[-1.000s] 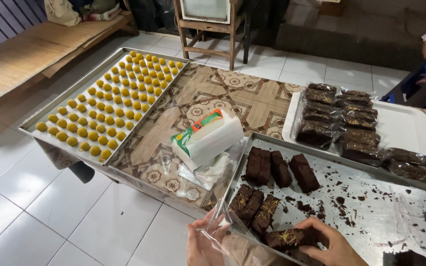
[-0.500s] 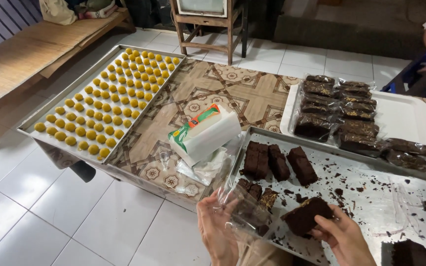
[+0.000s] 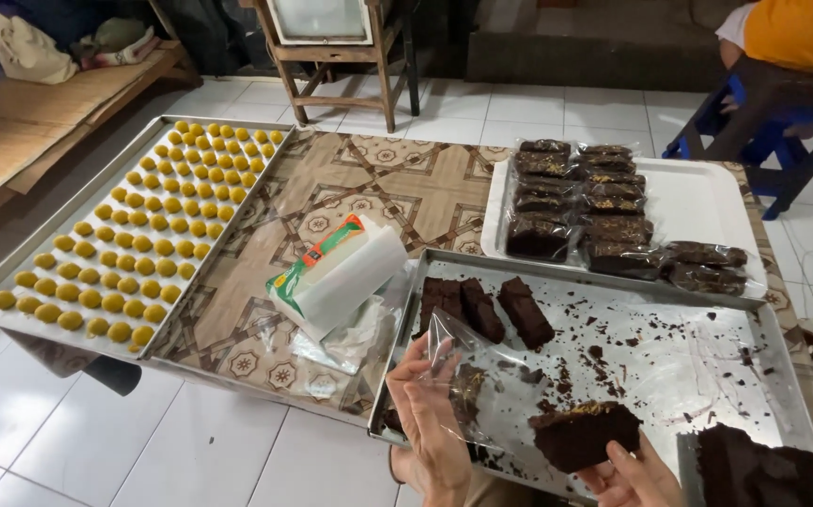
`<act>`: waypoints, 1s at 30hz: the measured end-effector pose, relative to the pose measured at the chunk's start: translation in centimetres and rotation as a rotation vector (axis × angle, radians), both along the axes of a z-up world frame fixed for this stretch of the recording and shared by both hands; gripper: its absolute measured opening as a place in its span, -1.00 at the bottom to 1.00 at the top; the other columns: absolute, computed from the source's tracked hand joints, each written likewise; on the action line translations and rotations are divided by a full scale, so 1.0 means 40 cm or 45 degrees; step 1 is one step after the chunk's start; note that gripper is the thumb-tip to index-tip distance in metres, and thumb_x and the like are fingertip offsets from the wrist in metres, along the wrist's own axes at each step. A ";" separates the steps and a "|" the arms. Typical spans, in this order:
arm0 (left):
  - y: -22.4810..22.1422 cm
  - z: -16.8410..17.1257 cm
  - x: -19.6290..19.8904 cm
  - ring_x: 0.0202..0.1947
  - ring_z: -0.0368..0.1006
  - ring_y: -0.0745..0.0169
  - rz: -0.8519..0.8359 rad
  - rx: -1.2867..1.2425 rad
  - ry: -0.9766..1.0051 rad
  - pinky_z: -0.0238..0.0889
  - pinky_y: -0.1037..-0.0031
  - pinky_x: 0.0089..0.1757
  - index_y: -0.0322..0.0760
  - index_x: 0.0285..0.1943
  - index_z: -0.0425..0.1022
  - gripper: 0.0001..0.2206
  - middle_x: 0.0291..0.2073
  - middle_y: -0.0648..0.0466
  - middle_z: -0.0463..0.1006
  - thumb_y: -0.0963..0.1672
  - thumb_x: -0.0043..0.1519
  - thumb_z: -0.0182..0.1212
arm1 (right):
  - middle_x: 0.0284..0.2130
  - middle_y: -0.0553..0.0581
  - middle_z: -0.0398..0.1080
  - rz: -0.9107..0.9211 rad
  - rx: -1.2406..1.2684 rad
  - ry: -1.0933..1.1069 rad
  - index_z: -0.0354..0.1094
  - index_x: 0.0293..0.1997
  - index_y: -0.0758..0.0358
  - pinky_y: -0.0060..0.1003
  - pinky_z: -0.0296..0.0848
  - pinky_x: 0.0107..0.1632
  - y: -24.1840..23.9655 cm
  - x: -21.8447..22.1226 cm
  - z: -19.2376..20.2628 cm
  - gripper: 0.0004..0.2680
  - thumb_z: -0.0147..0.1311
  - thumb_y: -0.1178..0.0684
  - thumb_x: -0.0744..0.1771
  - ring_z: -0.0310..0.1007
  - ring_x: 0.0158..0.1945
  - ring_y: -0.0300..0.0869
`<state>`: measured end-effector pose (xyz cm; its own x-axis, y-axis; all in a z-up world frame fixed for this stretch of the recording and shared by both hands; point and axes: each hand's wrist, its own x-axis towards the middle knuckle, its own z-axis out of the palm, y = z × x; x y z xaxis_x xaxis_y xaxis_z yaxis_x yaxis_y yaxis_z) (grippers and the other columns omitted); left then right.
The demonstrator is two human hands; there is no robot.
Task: The person is individually wrapping brownie slices in plastic bags at a low table.
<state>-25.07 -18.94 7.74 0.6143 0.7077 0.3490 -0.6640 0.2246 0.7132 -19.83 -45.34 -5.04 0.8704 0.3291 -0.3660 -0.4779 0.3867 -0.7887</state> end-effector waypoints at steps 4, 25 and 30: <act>-0.025 -0.003 0.008 0.23 0.39 -0.23 0.011 -0.011 -0.009 0.28 -0.02 0.22 -0.31 0.05 0.24 -0.68 0.34 -0.26 0.22 0.01 0.44 -0.26 | -0.04 0.68 0.43 -0.050 0.077 0.106 0.09 0.40 0.12 -0.56 -0.06 -0.60 0.006 -0.003 -0.026 -0.60 -0.22 0.27 0.36 0.48 -0.16 0.24; -0.091 -0.003 0.024 0.35 0.20 -0.26 -0.119 0.285 -0.027 0.17 -0.19 0.30 -0.29 0.08 0.19 -0.65 0.33 -0.24 0.15 0.06 0.43 -0.20 | 0.07 0.57 0.35 -0.002 0.267 0.119 0.01 0.43 0.34 0.21 0.48 -0.05 0.014 0.009 -0.176 -0.58 -0.20 0.19 0.35 0.43 0.05 0.29; -0.097 -0.001 0.024 0.34 0.24 -0.26 -0.137 0.296 0.004 0.19 -0.17 0.30 -0.30 0.04 0.21 -0.65 0.32 -0.26 0.17 0.06 0.42 -0.19 | 0.12 0.60 0.34 0.063 0.274 0.156 0.00 0.44 0.35 0.15 0.50 0.02 0.043 0.000 -0.103 -0.56 -0.18 0.19 0.33 0.44 0.09 0.32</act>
